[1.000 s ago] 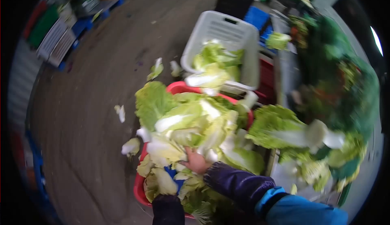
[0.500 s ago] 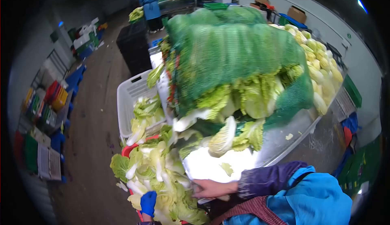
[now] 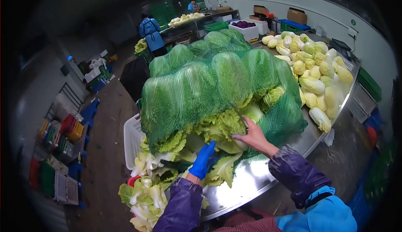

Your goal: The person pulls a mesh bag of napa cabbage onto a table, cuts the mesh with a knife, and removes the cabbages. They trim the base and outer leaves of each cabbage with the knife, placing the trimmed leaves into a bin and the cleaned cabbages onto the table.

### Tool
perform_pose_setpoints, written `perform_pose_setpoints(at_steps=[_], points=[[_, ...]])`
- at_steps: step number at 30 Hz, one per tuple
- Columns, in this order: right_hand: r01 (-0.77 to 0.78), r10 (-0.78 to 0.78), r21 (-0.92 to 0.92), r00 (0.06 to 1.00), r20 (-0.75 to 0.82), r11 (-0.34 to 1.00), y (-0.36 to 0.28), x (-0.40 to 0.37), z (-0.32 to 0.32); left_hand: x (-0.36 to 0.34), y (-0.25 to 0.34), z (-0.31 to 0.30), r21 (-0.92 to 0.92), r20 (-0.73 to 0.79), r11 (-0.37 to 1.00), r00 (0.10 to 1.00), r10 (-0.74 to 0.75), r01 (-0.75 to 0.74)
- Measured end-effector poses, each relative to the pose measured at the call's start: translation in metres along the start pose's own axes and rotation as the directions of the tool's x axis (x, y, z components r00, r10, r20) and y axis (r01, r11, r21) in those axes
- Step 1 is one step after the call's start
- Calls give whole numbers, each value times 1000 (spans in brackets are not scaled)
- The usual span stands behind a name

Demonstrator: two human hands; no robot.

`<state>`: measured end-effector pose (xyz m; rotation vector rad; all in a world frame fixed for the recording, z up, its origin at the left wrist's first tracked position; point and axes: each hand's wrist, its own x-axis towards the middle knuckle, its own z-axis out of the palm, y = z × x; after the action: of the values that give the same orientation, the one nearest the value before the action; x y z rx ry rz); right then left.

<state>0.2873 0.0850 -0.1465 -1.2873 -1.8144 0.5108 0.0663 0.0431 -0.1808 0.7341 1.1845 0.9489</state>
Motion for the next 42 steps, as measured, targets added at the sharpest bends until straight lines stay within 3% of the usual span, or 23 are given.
perform_pose_setpoints(at_steps=[1,3,6,7,8,10,11,13,20,24,27,28,30,32,34,36,38,39,40,41,42], points=[[6,-6,5,1000,-4,1000,10,9,8,20,-8,3,4,-3,1000,1000,7,-7],[-100,107,-56,985,137,993,18,22,22,62,-23,2,-354,184,933,974,135,-63],[-116,117,-16,974,192,993,29,24,33,48,-17,16,-383,145,922,982,123,-59],[-165,126,131,957,262,978,31,20,27,45,-17,15,-424,175,905,978,118,-33],[-167,126,135,955,267,977,32,10,25,40,-19,16,-424,168,905,979,115,-33],[19,-25,88,997,67,996,34,-24,27,24,-25,21,-347,153,930,972,179,-117],[26,-31,98,998,54,995,29,-38,23,10,-26,30,-363,39,914,977,209,-181],[14,-22,126,998,63,992,13,-58,9,-4,-37,28,-401,50,882,956,289,-246],[357,-376,164,921,102,919,-61,-77,0,-124,-30,16,-440,-129,838,946,296,-322],[285,-383,322,873,302,903,-119,-100,15,-181,-51,-27,-361,-244,851,920,307,-380],[285,-430,352,778,458,891,-138,-124,47,-216,-87,-61,-183,-368,893,871,325,-410],[263,-430,374,759,489,889,-139,-132,59,-229,-96,-71,-370,-370,844,895,251,-389],[204,-389,349,675,626,915,-139,-149,81,-240,-101,-79,-430,-435,823,884,171,-370],[176,-387,368,659,645,913,-136,-165,100,-251,-119,-95,-405,-545,845,834,82,-348],[150,-451,468,621,640,871,-140,-173,109,-265,-119,-110,-352,-482,891,872,89,-286],[96,-447,504,623,643,858,-140,-179,122,-271,-101,-118,-327,-528,904,847,66,-275],[49,-445,538,626,640,842,-143,-177,128,-271,-91,-135,127,-763,943,577,291,-307],[12,-443,593,678,587,805,-144,-173,129,-271,-83,-135,128,-767,945,574,287,-301],[-22,-431,645,727,535,764,-146,-170,131,-271,-71,-129,468,-636,844,564,527,-260],[-99,-355,683,796,491,724,-151,-168,133,-269,-58,-120,747,-427,629,570,702,-214],[-132,-316,647,789,528,751,-154,-161,129,-263,-40,-107,775,-229,566,711,665,-281]])
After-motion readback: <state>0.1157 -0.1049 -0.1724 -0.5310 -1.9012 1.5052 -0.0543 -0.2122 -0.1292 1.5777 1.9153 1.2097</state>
